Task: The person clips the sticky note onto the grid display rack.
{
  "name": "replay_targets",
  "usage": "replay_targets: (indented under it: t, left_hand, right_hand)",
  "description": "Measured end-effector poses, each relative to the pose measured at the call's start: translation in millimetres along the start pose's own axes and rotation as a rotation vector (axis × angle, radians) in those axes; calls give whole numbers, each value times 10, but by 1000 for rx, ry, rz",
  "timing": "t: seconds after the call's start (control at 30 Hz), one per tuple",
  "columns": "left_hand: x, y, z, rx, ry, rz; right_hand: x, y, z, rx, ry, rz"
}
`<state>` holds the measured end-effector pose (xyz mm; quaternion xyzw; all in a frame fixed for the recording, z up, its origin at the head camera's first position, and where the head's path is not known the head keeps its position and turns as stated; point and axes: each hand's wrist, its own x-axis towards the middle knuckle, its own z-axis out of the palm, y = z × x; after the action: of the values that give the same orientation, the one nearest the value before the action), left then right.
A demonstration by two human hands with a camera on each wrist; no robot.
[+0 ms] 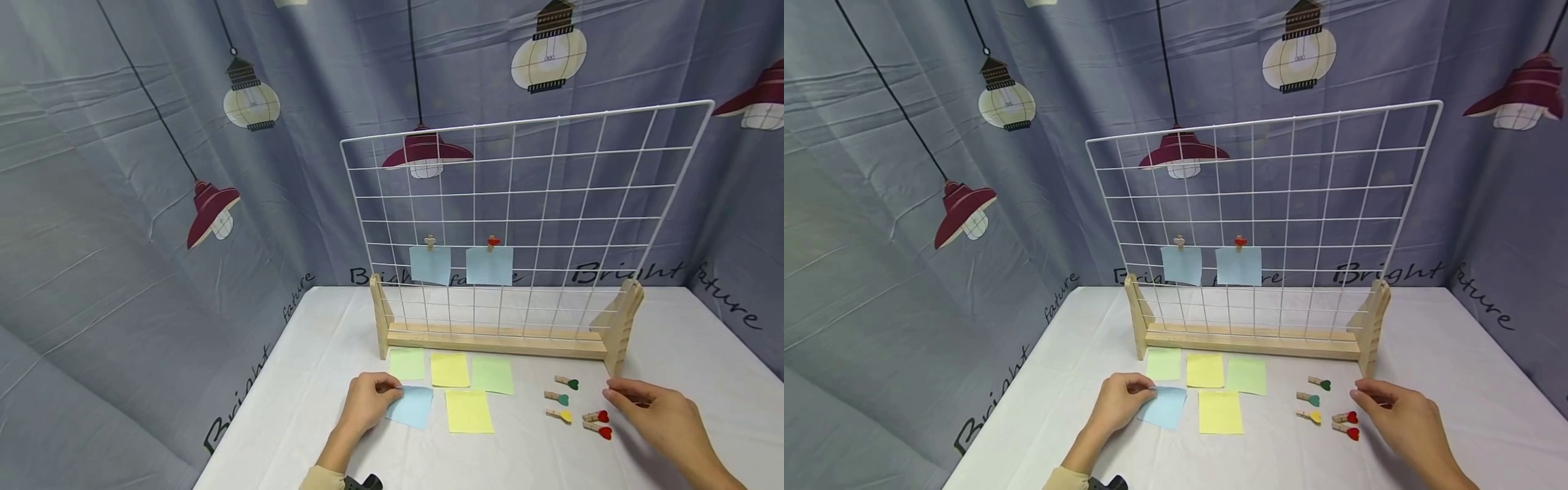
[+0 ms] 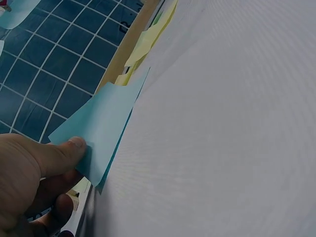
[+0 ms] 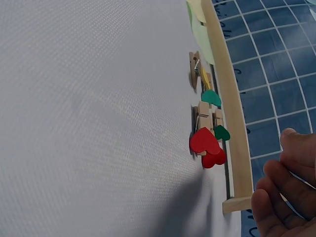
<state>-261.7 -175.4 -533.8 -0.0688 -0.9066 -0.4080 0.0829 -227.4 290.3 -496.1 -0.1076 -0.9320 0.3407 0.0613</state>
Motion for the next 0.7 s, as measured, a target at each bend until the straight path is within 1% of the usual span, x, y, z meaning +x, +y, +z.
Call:
replay_targets:
  t: [0.3, 0.57, 0.7]
  left_hand:
    - [44, 40, -72, -72, -5, -25]
    - [76, 116, -123, -78, -8, -23]
    - [85, 154, -146, -89, -8, -24]
  right_hand:
    - [-2, 24, 13, -15, -6, 18]
    - [0, 77, 42, 7, -84, 49]
    - [-2, 95, 58, 13, -101, 50]
